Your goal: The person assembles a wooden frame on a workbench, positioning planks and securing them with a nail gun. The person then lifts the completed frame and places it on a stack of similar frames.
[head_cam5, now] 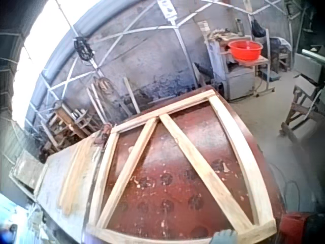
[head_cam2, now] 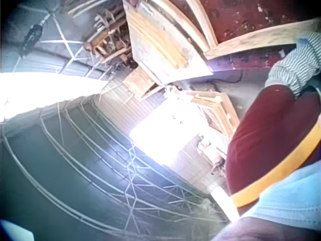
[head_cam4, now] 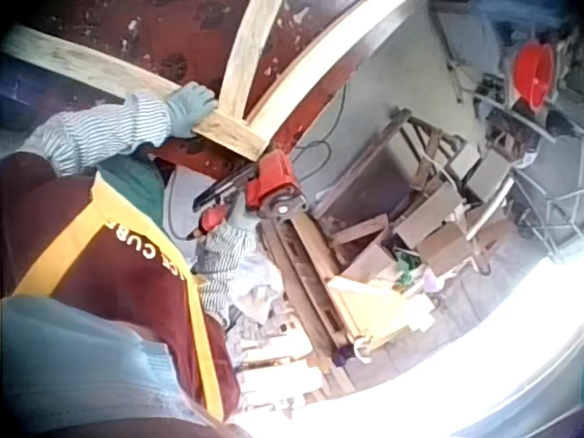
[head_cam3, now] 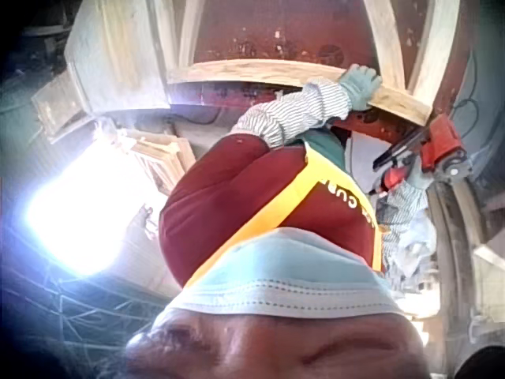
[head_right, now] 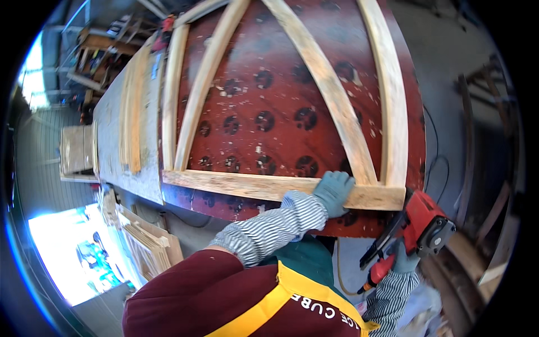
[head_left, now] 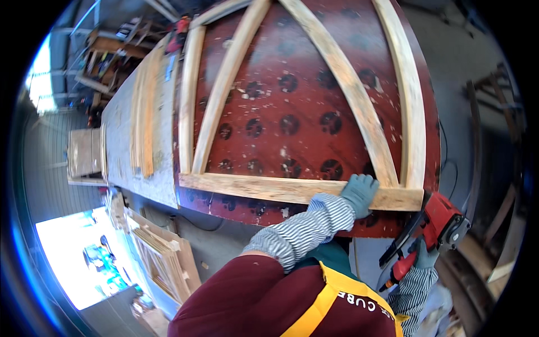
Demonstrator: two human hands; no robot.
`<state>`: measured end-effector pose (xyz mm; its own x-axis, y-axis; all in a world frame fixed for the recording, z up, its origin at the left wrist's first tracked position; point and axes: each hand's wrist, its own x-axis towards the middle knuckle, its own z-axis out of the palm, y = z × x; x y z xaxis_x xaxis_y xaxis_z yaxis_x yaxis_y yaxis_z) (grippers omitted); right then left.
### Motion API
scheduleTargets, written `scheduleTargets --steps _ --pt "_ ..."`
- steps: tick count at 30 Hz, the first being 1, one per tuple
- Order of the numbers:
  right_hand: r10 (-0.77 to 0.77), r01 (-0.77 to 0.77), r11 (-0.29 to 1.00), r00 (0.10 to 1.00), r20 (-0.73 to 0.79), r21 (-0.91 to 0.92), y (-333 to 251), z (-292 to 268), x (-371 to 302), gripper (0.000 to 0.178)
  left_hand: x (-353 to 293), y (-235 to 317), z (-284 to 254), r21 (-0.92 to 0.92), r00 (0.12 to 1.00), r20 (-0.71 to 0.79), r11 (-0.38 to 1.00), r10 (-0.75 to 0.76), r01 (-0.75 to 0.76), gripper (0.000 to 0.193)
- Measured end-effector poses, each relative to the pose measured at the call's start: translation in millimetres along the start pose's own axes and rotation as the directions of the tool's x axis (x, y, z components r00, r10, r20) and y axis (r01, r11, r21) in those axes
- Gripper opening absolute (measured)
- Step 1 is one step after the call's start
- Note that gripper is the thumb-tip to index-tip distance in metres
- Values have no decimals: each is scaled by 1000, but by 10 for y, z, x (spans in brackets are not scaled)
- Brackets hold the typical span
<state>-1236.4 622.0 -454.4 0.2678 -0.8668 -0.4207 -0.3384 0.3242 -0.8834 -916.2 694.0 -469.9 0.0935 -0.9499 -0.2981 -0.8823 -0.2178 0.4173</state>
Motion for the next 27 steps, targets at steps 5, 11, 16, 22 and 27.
scheduleTargets --steps 5,11,16,22,27 --pt "-47 47 999 999 12 28 -31 12 173 16 -185 -6 -112 84 998 38 996 -43 40 78" --pt "-25 35 985 998 56 -171 -216 47 173 43 -1559 -495 -185 -147 863 -454 974 -222 174 82" --pt "-390 232 811 899 -201 -536 138 -10 465 55 -3430 -1967 -69 -283 323 -747 717 -581 637 58" --pt "-350 154 731 921 -171 -665 -546 587 -297 74 -4944 -3914 113 -772 -101 -435 313 -895 554 53" --pt "-410 336 379 896 169 -862 -1059 1701 -728 70 -5085 -5147 474 -864 93 -392 402 -915 303 42"
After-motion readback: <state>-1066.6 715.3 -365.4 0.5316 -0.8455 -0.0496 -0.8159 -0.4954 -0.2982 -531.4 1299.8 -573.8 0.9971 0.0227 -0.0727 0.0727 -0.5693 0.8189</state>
